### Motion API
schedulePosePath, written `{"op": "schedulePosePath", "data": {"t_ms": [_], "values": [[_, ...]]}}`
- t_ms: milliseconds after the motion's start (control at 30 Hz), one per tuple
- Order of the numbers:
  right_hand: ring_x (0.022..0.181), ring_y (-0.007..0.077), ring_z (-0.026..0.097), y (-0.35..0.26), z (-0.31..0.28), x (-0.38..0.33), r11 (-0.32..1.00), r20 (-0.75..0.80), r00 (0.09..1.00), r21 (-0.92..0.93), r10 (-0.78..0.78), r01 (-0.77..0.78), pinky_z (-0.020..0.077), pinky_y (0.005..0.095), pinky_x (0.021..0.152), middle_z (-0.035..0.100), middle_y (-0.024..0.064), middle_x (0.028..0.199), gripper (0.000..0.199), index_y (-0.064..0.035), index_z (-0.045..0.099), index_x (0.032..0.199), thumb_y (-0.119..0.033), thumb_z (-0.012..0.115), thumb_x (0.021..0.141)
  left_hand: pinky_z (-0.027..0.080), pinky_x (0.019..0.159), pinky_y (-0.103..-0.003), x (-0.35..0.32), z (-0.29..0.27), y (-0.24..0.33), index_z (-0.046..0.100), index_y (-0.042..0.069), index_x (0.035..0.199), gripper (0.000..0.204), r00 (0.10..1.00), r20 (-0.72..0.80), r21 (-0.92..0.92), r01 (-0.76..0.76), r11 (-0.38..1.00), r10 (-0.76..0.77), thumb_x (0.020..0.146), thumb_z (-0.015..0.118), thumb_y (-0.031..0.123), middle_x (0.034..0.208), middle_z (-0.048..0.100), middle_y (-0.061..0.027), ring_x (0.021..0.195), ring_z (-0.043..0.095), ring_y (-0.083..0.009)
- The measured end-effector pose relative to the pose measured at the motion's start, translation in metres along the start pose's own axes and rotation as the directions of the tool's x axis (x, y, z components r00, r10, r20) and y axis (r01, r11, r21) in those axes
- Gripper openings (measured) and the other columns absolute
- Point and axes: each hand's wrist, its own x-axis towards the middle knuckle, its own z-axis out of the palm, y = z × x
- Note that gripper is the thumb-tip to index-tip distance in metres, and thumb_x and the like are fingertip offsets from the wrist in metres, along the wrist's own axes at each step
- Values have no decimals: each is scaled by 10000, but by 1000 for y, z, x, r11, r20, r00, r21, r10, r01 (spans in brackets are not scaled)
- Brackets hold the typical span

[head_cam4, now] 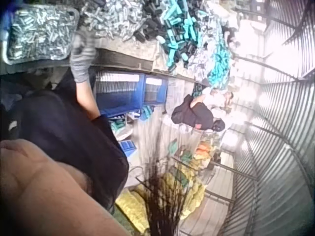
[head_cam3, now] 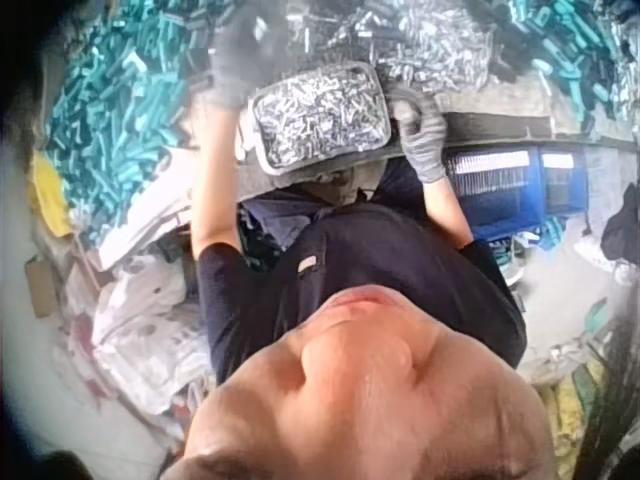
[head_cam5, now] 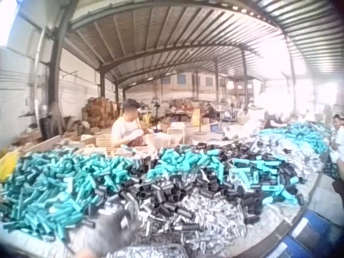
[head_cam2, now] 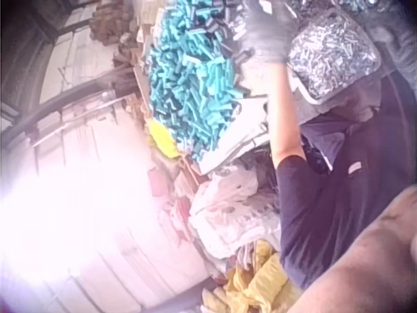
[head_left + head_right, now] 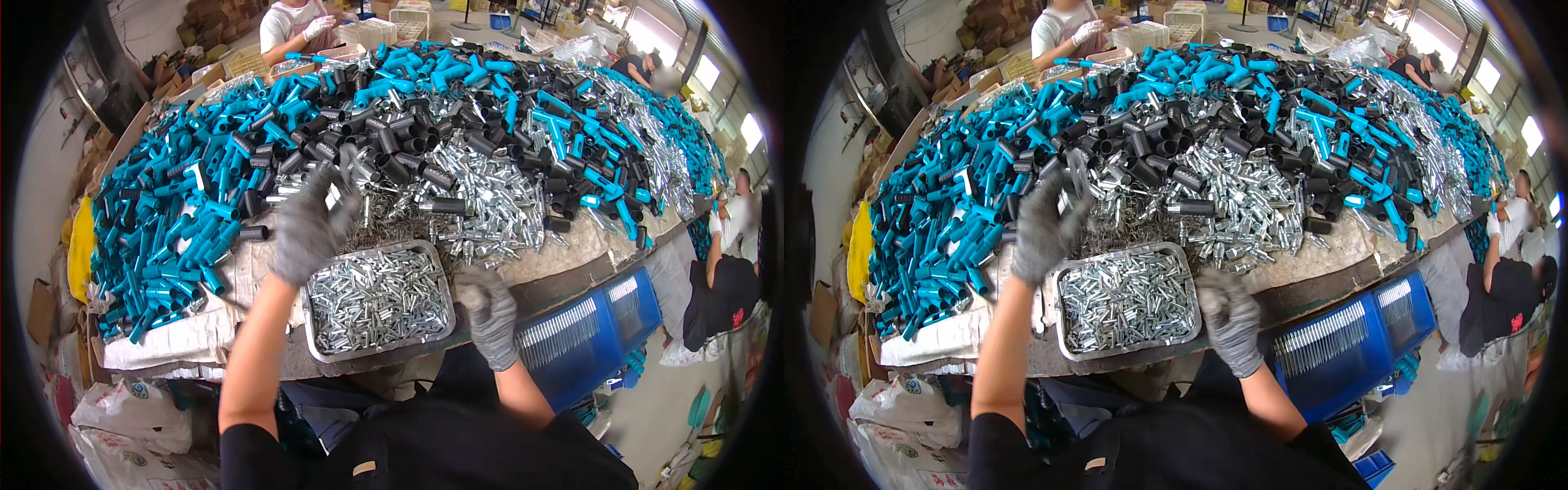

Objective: The worker is assembling handles onto metal components at a factory workbench.

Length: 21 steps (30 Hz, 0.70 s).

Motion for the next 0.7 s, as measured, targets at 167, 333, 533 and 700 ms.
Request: {"op": "schedulePosePath", "data": {"t_ms": [167, 333, 533, 700], "values": [[1022, 156, 575, -38, 46, -1, 919, 205, 973, 355, 105, -174, 447, 299, 907, 635, 82, 1081, 463, -18, 550, 1231, -356, 610, 921, 466, 849, -304, -78, 37, 62, 585, 6, 1177, 361, 892, 283, -345, 438, 830, -353, 859, 676, 152, 1032, 636, -68, 965, 568, -143], [767, 69, 538, -24, 25, 1, 901, 252, 916, 230, 311, -369, 459, 228, 653, 611, 3, 924, 359, -22, 618, 1102, -316, 635, 898, 361, 474, -184, -104, 24, 46, 509, 72, 1191, 518, 678, 318, -852, 511, 114, -663, 912, 563, 506, 654, 435, 27, 524, 422, -42], [749, 110, 604, -38, 27, -3, 980, 466, 874, 66, 137, -189, 506, 278, 700, 677, 54, 843, 334, -21, 653, 1074, -304, 645, 898, 515, 736, -375, -110, 44, 29, 534, 108, 1037, 392, 664, 194, -981, 139, -135, -722, 917, 549, 481, 793, 543, -35, 807, 573, -222], [725, 141, 639, -54, 38, -5, 999, 289, 957, -18, 30, -26, 505, 289, 664, 658, 70, 781, 294, -20, 616, 1086, -260, 623, 917, 490, 839, -320, -129, 50, 54, 537, 94, 1087, 335, 746, 152, -876, 406, 261, -648, 964, 517, 405, 1069, 626, -92, 938, 595, -175]]}}
